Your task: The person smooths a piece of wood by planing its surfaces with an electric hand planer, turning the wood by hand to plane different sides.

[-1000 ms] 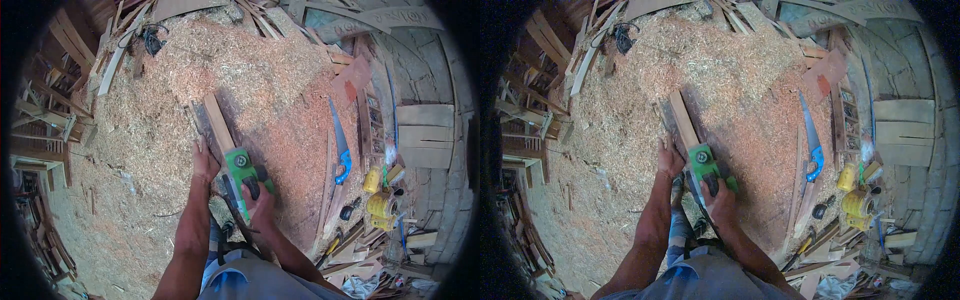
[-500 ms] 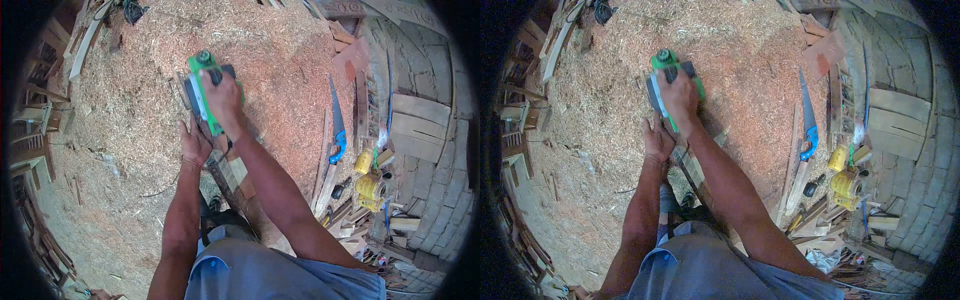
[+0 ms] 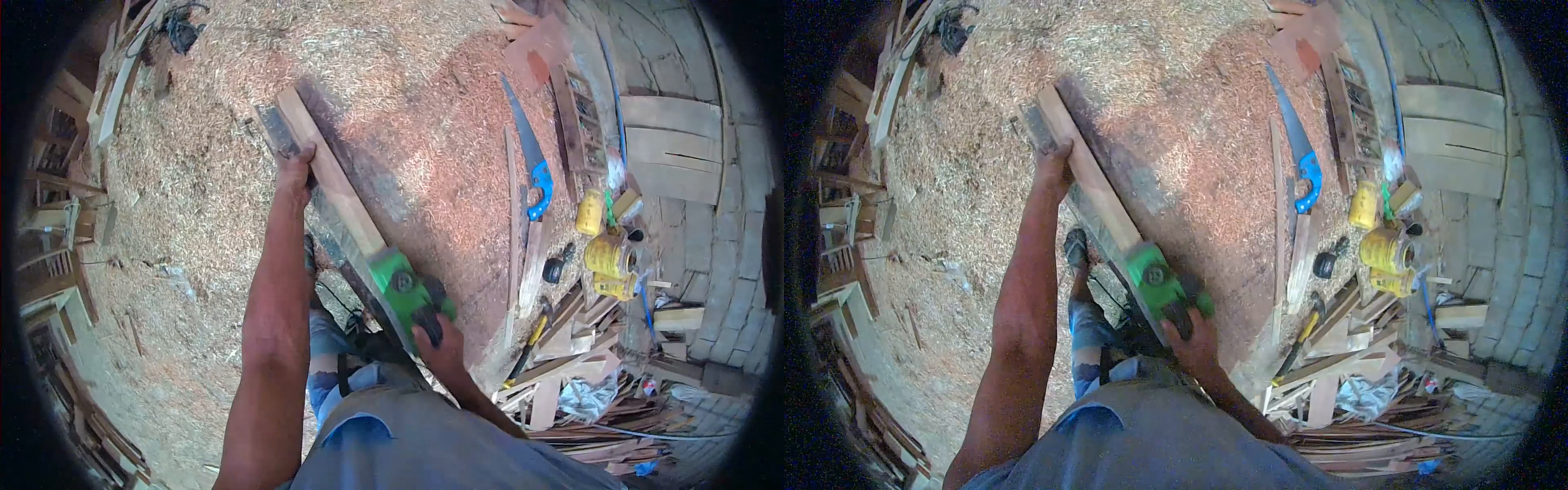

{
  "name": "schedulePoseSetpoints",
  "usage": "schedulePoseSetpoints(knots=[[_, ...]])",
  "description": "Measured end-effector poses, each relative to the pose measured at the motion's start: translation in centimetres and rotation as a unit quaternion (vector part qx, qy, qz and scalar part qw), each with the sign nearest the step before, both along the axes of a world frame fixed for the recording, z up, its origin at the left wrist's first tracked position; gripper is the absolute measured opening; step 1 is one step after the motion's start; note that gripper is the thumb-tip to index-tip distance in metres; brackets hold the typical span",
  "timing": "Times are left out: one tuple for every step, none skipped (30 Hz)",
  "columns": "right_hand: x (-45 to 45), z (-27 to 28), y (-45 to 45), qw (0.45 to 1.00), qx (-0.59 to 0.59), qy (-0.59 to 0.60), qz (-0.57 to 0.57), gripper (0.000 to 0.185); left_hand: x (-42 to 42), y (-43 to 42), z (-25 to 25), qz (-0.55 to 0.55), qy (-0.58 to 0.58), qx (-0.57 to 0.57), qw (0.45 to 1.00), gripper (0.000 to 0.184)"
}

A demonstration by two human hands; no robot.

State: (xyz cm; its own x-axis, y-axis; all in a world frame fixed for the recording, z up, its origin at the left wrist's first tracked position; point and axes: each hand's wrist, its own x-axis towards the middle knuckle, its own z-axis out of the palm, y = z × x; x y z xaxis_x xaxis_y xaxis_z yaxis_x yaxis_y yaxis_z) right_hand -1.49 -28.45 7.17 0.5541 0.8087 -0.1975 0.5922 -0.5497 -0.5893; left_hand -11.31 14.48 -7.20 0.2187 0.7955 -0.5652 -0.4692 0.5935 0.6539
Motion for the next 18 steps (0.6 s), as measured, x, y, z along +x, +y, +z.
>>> schedulePoseSetpoints(knots=[[0.1,-0.1,-1.4,1.000,-0.003,0.012,-0.006,0.038,0.2,-0.1,-0.2,0.003,0.027,0.022,0.999,0.055],[-0.4,-0.2,-2.8,0.999,-0.010,0.028,-0.018,0.037,-0.1,-0.6,-0.5,-0.011,0.013,0.025,1.000,0.061],[-0.7,-0.1,-2.7,1.000,-0.012,0.007,-0.018,0.037,-0.5,-0.2,-1.1,-0.022,-0.003,0.032,0.999,0.067],[-0.7,-0.2,-1.6,1.000,-0.008,-0.016,-0.014,0.036,-0.7,0.6,-1.6,-0.028,-0.021,0.044,0.998,0.074],[-0.9,-0.2,-0.5,0.999,-0.005,-0.037,-0.011,0.036,-0.7,0.8,-2.1,-0.028,-0.014,0.048,0.998,0.072],[-1.0,0.0,0.8,1.000,0.019,-0.003,-0.016,0.036,-0.7,0.6,-1.9,-0.028,-0.007,0.052,0.998,0.071],[-1.0,0.3,2.4,0.998,0.044,0.030,-0.019,0.036,-0.6,0.5,-1.4,-0.026,-0.002,0.056,0.998,0.070],[-1.0,0.6,4.0,0.995,0.069,0.062,-0.020,0.036,-0.6,0.5,-0.9,-0.033,0.007,0.050,0.998,0.065],[-1.1,0.9,5.5,0.996,0.073,0.047,-0.015,0.036,-0.6,0.3,-0.5,-0.040,0.015,0.043,0.998,0.061],[-1.3,1.3,6.9,0.997,0.075,0.031,-0.009,0.035,-0.7,0.0,-0.2,-0.046,0.022,0.035,0.998,0.057],[-1.4,1.4,8.2,0.997,0.078,0.014,-0.003,0.035,-0.8,-0.1,0.1,-0.047,0.008,0.039,0.998,0.060],[-1.4,1.3,9.5,0.997,0.076,0.018,-0.004,0.036,-0.9,-0.1,0.2,-0.048,-0.006,0.044,0.998,0.063],[-1.3,1.0,10.9,0.997,0.074,0.022,-0.006,0.037,-1.0,-0.2,0.3,-0.049,-0.021,0.049,0.997,0.067],[-1.4,0.9,12.2,0.997,0.071,0.026,-0.007,0.038,-1.1,-0.4,0.4,-0.051,-0.035,0.053,0.997,0.070],[-1.4,0.8,13.6,0.998,0.060,0.024,-0.007,0.042,-1.1,-1.0,2.3,-0.048,-0.025,0.042,0.998,0.074],[-1.4,0.8,15.0,0.999,0.048,0.022,-0.006,0.046,-1.6,-1.0,2.2,-0.055,-0.065,0.043,0.995,0.074],[-1.4,0.7,16.5,0.999,0.037,0.020,-0.005,0.051,-2.0,-0.9,2.0,-0.062,-0.104,0.044,0.992,0.074],[-1.5,0.9,18.2,0.999,0.048,0.025,-0.003,0.051,-2.5,-0.8,1.5,-0.070,-0.143,0.044,0.986,0.076]])
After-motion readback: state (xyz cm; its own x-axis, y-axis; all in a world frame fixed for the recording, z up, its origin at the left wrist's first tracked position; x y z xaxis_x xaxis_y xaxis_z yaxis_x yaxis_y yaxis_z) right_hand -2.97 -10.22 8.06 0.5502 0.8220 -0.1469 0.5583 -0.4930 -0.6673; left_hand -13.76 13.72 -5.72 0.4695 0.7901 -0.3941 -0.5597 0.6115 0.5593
